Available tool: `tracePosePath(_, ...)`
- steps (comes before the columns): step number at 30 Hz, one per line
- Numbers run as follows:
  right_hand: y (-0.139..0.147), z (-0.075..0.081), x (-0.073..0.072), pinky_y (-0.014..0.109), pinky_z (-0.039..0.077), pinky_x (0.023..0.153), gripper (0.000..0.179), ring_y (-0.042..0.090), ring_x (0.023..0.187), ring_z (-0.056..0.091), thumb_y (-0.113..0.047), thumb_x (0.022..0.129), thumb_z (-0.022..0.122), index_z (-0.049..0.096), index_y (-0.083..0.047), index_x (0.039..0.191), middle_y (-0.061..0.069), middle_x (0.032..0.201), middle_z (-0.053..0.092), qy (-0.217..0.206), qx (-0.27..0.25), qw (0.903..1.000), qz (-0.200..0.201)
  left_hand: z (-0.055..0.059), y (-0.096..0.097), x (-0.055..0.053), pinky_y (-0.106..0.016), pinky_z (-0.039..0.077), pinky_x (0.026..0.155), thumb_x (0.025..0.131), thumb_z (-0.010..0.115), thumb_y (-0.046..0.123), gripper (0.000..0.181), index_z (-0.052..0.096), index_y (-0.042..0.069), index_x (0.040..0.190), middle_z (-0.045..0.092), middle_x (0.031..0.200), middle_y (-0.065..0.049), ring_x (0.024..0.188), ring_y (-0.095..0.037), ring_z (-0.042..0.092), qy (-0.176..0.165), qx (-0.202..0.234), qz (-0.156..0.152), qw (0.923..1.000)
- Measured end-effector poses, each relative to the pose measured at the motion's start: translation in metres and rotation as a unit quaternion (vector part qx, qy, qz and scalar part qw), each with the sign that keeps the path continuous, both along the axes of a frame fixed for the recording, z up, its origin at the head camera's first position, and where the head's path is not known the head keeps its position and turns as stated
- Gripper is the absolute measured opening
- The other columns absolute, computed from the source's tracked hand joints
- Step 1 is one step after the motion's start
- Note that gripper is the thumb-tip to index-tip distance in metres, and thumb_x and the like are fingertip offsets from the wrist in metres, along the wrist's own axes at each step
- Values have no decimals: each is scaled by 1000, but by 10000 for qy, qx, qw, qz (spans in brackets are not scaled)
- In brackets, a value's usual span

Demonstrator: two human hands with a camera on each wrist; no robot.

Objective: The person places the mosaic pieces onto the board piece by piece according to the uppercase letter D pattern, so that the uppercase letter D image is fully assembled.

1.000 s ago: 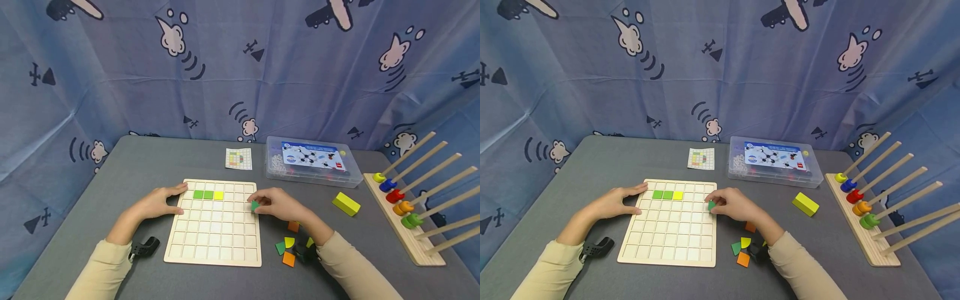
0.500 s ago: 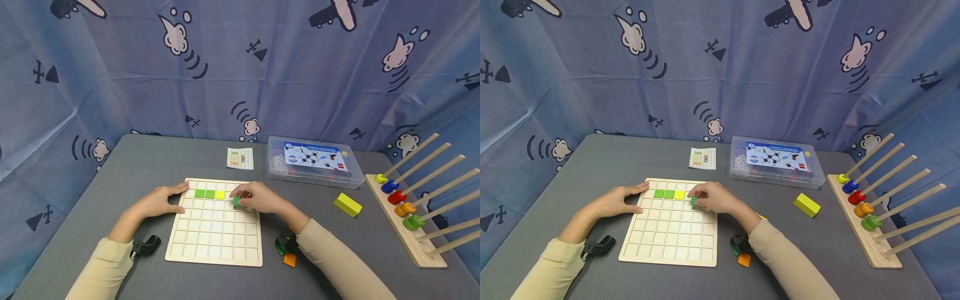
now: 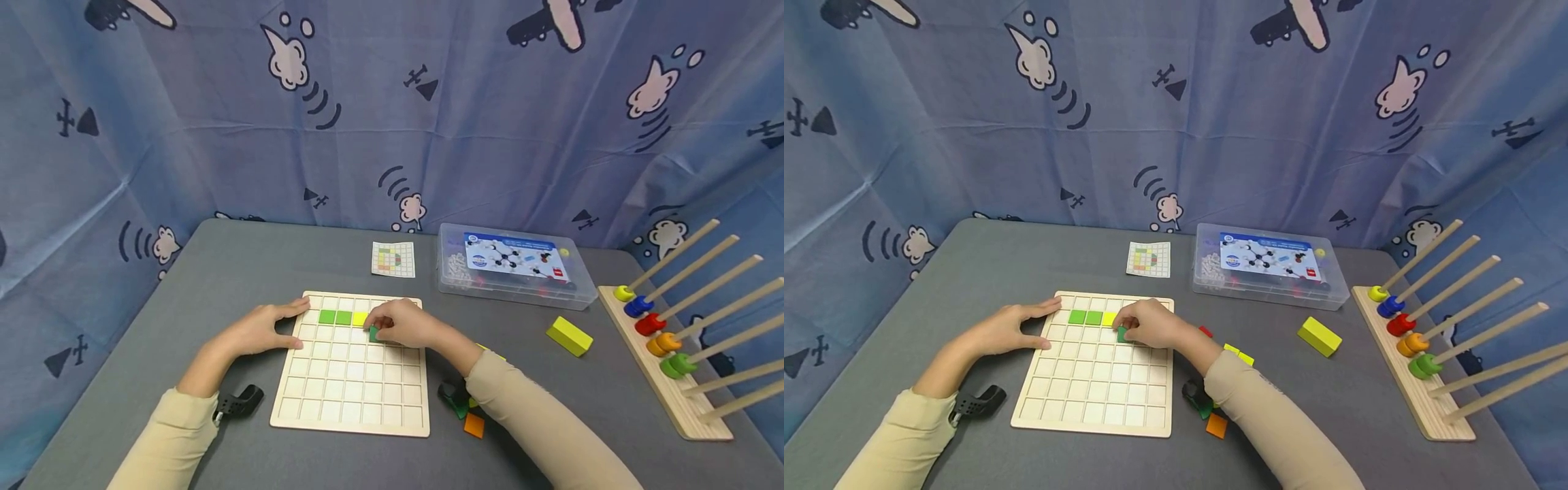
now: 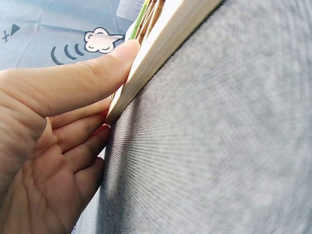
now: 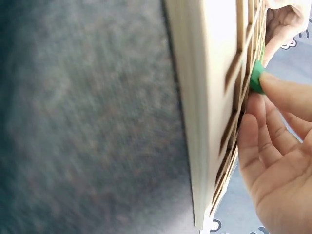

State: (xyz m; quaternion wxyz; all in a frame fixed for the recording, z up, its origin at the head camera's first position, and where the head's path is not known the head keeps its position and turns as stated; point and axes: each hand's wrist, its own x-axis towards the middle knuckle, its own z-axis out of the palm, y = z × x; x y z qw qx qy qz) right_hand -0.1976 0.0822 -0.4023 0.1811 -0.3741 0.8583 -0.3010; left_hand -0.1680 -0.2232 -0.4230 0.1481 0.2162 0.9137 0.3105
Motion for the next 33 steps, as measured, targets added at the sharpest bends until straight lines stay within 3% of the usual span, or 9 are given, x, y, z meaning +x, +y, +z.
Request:
tracePosePath(10,-2,0,3,18,47,70,15,7,76,56,-3,84,68,68,-6,99,1,85,64,46,40,9997,-247,5,2,1,-56,30,108,82,72,38,79,38,5,145,29,153,-12,139,-40,27,-26,-28,-3,10000)
tracePosePath(21,5,3,5,19,50,75,26,13,85,61,-7,84,70,67,-3,109,5,97,65,168,32,9993,-318,-1,2,0,-57,31,107,80,73,39,80,39,6,145,31,153,-12,139,-40,27,51,33,-5,10000)
tracePosePath(33,62,16,7,39,52,89,35,24,100,63,-11,85,70,64,-2,119,10,111,67,150,-8,9946,-1027,-1,-1,-1,-57,30,108,81,73,39,79,39,7,145,31,153,-11,139,-40,27,-17,-22,15,10000)
